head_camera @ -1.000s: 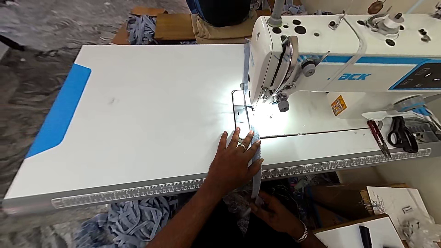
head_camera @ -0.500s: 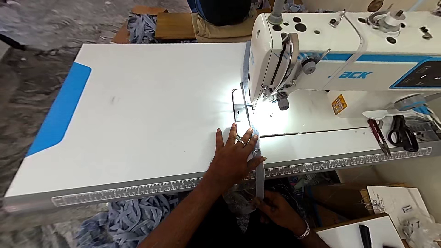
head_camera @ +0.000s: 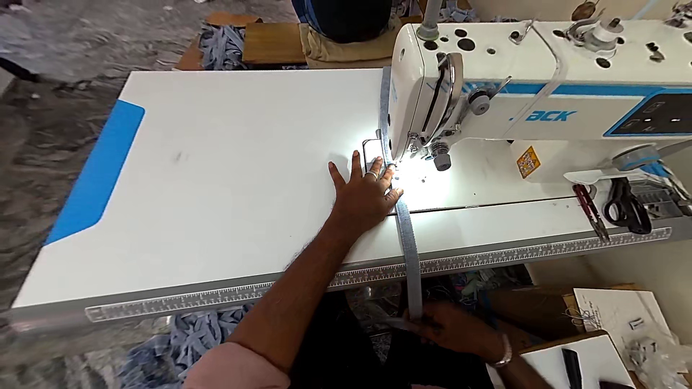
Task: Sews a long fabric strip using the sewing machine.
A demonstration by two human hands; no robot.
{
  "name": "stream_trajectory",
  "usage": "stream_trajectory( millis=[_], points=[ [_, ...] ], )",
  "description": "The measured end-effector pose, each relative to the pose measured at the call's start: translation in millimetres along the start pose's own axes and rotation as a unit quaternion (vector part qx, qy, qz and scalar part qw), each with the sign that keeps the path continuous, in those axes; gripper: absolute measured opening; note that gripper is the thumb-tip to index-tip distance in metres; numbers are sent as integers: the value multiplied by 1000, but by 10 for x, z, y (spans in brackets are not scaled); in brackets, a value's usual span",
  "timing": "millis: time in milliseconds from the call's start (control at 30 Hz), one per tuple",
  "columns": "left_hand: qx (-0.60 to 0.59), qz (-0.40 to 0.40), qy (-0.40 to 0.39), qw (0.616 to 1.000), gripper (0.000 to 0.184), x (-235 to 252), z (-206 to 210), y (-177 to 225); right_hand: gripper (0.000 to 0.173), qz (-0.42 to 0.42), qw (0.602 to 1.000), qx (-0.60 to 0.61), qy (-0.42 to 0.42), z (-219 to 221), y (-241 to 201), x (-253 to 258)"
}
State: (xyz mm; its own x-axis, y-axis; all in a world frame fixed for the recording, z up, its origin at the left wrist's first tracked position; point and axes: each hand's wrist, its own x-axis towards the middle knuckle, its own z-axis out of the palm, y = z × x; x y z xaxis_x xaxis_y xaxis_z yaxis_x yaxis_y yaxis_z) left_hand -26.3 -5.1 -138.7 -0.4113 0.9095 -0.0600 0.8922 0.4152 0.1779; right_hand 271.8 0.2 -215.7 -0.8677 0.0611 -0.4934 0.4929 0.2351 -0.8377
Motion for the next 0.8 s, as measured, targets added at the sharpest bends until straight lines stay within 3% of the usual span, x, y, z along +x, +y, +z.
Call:
stream_trajectory(
  millis=[67, 133, 200, 233, 267, 300, 367, 400, 467, 533, 600, 667, 700, 733, 800],
  points=[
    [-8, -1, -5, 1000, 65, 4, -9, 2, 34, 14, 993, -111, 37, -389, -228, -256],
    [-9, 0, -5, 1000, 65, -2, -11, 5, 29, 26, 969, -171, 175, -846, -516, -601],
    [-12, 0, -5, 1000, 65, 5, -6, 7, 28, 45, 887, -236, 395, -1278, -747, -842],
    [-15, 0, -2, 1000, 64, 19, 1, -3, 36, 66, 826, -288, 481, -1489, -779, -876],
    [-17, -1, 2, 1000, 63, 34, 9, -15, 51, 116, 789, -331, 505, -1686, -764, -868],
    [-19, -2, 4, 1000, 63, 51, 7, -20, 63, 164, 778, -359, 488, -1860, -691, -815],
    [-27, -9, 1, 1000, 63, 83, -17, -6, 69, 232, 781, -399, 422, -2090, -537, -721],
    [-32, -13, 11, 999, 63, 87, -16, -4, 65, 237, 785, -400, 410, -2134, -561, -750],
    [-45, -17, 57, 997, 62, 25, 39, -29, 57, 162, 795, -374, 449, -2066, -714, -924],
    [-61, 9, 99, 993, 63, -141, 98, -9, 50, 80, 830, -321, 450, -1754, -824, -1047],
    [-57, 69, 103, 991, 67, -418, 165, 83, 30, -7, 923, -223, 314, -1239, -681, -929],
    [-23, 109, 85, 990, 65, -710, 239, 138, 43, -18, 991, -92, 94, -725, -398, -509],
    [-15, 118, 81, 990, 65, -832, 268, 145, 55, -4, 998, -33, 50, -467, -285, -289],
    [-14, 125, 91, 988, 65, -917, 308, 145, 60, -9, 998, 17, 58, -231, -167, -105],
    [-16, 123, 92, 988, 65, -968, 328, 131, 46, -67, 984, 74, 144, 105, -75, 181]
  ],
)
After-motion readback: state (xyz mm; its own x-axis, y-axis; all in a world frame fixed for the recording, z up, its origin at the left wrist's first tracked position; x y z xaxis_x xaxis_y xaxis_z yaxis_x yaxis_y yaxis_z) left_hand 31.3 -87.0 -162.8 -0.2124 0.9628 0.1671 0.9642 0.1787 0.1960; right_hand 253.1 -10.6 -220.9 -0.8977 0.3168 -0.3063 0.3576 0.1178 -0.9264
